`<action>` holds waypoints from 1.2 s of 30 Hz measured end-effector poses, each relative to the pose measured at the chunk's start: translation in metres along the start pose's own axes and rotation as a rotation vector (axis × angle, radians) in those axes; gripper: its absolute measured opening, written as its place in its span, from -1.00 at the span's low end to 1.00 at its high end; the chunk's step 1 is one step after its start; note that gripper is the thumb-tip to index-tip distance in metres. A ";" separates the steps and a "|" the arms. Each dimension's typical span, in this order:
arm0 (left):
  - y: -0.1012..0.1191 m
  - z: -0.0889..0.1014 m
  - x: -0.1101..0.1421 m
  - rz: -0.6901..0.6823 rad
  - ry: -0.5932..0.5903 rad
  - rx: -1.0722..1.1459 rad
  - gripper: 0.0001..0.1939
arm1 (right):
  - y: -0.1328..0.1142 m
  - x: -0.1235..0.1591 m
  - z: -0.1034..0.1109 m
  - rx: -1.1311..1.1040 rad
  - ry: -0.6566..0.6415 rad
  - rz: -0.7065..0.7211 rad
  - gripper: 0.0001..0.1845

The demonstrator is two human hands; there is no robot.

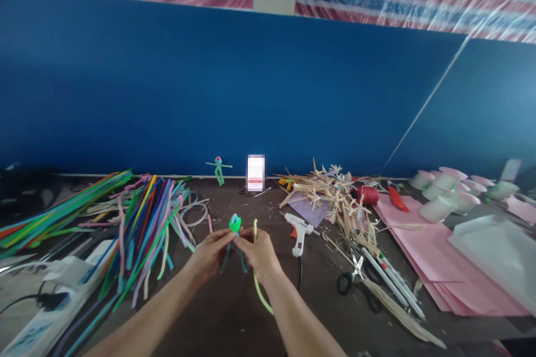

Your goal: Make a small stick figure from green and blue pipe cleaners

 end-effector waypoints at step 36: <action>-0.001 0.002 -0.001 -0.080 -0.031 -0.225 -0.80 | -0.029 0.005 0.005 1.201 -0.202 0.408 -0.67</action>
Point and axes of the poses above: each hand's wrist, its own x-axis away from the middle knuckle, its own z-axis out of the back of the hand, y = z × x, the point moved 2 cm from there along -x, towards the middle knuckle, and after that the axes turned 8 degrees about z, right-handed, at the moved point
